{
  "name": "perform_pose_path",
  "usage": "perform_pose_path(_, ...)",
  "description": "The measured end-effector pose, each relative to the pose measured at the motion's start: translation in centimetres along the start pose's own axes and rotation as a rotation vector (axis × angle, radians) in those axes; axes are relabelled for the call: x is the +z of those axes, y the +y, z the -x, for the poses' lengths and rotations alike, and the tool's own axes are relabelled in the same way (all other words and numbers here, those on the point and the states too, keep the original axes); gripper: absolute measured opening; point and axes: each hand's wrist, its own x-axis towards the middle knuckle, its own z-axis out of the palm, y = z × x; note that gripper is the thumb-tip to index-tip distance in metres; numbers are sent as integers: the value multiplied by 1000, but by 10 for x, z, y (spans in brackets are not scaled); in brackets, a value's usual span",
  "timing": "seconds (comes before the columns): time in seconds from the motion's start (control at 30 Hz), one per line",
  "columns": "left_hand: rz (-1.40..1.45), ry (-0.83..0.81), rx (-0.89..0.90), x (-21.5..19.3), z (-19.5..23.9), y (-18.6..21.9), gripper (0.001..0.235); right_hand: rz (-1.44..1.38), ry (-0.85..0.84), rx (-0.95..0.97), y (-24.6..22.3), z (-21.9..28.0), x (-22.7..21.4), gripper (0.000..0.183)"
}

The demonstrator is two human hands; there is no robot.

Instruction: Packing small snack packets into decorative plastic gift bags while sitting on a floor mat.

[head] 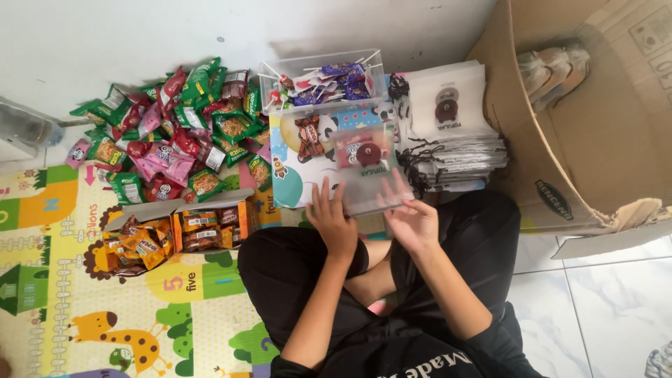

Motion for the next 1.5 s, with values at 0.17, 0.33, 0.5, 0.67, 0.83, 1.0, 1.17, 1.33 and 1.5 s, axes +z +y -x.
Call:
perform_pose_path(0.17, 3, -45, -16, -5, -13, -10, 77, 60, 38, 143, 4, 0, -1, 14)
perform_pose_path(0.33, 96, -294, -76, -24, -22, -14, 75, 346, -11, 163, 4, -17, -59, 23)
perform_pose_path(0.5, 441, -302, -143, -18, -17, -41, 64, 603, -92, 330, -3, 6, -38, 50)
perform_pose_path(0.67, 243, 106, -75, 14, -60, -62, 31, 804, -131, 309, -5, 15, -40, 54)
perform_pose_path(0.83, -110, 295, -49, 51, -112, -83, 47, 1030, -197, 271, -3, 14, -70, 47)
perform_pose_path(1.0, -333, 148, -243, 88, -122, -103, 68, 1223, -319, 326, 2, 16, -107, 43)
perform_pose_path(1.17, -116, 188, -242, 44, -94, -55, 49, 1306, -393, 253, -3, 27, -103, 41)
perform_pose_path(1.33, 20, 187, -65, -5, -34, -9, 44, 1267, -386, 157, -9, 30, -90, 39)
perform_pose_path(1.5, 158, 77, 61, -32, 24, 29, 48, 1048, -309, 64, -12, 25, -89, 54)
